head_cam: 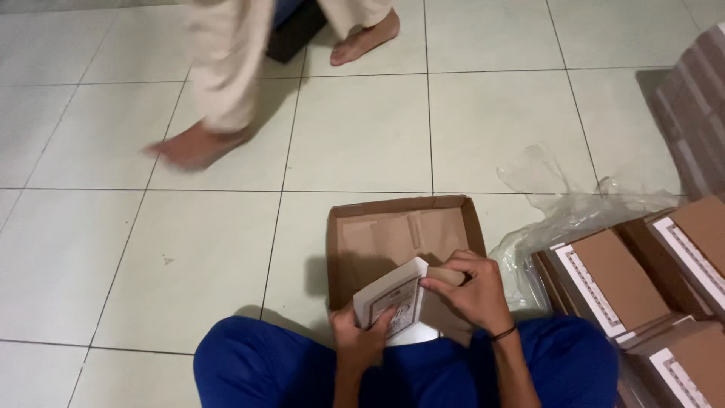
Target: The person sits on the floor and repeatedly places small white cards into a brown cardboard box. They handle the cards one at a time, folding or adjusting them before placing them inside. The person continues this process for the duration of the clip.
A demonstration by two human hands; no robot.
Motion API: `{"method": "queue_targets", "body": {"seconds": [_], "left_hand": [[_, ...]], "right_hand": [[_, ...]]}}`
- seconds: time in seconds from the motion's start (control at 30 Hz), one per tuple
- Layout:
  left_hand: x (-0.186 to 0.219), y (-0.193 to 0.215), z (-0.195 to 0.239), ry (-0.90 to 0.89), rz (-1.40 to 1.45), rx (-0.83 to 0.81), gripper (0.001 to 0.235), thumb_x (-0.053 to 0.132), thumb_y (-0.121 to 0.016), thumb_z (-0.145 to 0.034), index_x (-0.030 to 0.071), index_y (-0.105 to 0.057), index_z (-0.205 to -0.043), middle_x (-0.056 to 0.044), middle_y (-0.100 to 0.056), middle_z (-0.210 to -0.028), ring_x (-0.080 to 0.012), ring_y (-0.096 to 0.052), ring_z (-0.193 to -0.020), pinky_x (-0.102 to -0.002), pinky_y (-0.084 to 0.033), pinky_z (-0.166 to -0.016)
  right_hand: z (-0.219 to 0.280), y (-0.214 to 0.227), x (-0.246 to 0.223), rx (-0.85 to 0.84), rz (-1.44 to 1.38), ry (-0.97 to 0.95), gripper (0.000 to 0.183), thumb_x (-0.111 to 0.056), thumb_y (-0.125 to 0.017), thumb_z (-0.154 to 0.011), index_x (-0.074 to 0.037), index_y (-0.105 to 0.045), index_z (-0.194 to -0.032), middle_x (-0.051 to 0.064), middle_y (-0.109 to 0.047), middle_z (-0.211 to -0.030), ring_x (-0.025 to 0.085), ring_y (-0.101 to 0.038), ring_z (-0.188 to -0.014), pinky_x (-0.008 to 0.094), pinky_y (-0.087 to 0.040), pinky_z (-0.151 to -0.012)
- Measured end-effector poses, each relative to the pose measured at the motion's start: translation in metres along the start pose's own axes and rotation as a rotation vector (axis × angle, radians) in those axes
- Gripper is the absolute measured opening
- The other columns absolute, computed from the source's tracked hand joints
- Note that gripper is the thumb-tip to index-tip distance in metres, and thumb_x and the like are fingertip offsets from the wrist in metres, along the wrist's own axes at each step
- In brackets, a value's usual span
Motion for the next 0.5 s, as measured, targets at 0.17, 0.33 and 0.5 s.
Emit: {"method": "queue_targets", "body": {"seconds": [0.17,0.33,0.5], "left_hand": [[-0.045,-0.006,0.006,0.329,0.057,-0.085,0.027,0.015,-0.089,-0.067,0.007,-0.085,-0.093,-0.002,-0.085,-0.085,-0.009,-0.074,-0.077,-0.028,-0.063,-0.073],[-0.022,-0.002,-0.011,0.273,-0.012,-0.19,0.021,0.02,-0.093,-0.066,0.008,-0.085,-0.081,-0.002,-0.083,-0.074,-0.0063,-0.072,-0.067,-0.026,-0.062,-0.062],[-0.056,-0.003,-0.013,0.451,0.085,-0.192,0.024,0.01,-0.095,-0.063,0.003,-0.085,-0.084,-0.008,-0.085,-0.08,-0.0122,-0.076,-0.07,-0.03,-0.065,-0.063]], "right_hand": [[0.012,-0.02,0.053,-0.062,-0.185,-0.206,0.038,-0.02,-0.094,-0.074,-0.013,-0.064,-0.051,-0.012,-0.051,-0.056,-0.001,-0.042,-0.059,0.022,-0.03,-0.049],[0.019,-0.036,0.089,-0.167,-0.413,-0.37,0.053,-0.009,-0.096,-0.072,-0.015,-0.049,-0.049,-0.011,-0.035,-0.056,0.001,-0.03,-0.056,0.023,-0.017,-0.048],[0.018,-0.051,0.112,-0.227,-0.639,-0.386,0.038,-0.001,-0.092,-0.073,-0.01,-0.057,-0.06,-0.008,-0.05,-0.064,0.002,-0.042,-0.063,0.02,-0.029,-0.052]]}}
Point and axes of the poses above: each hand's wrist, its own z-axis away from the middle knuckle, its own y-axis out of the back of the hand, x = y × z, the point moved 9 cm from there along -z, towards the middle knuckle
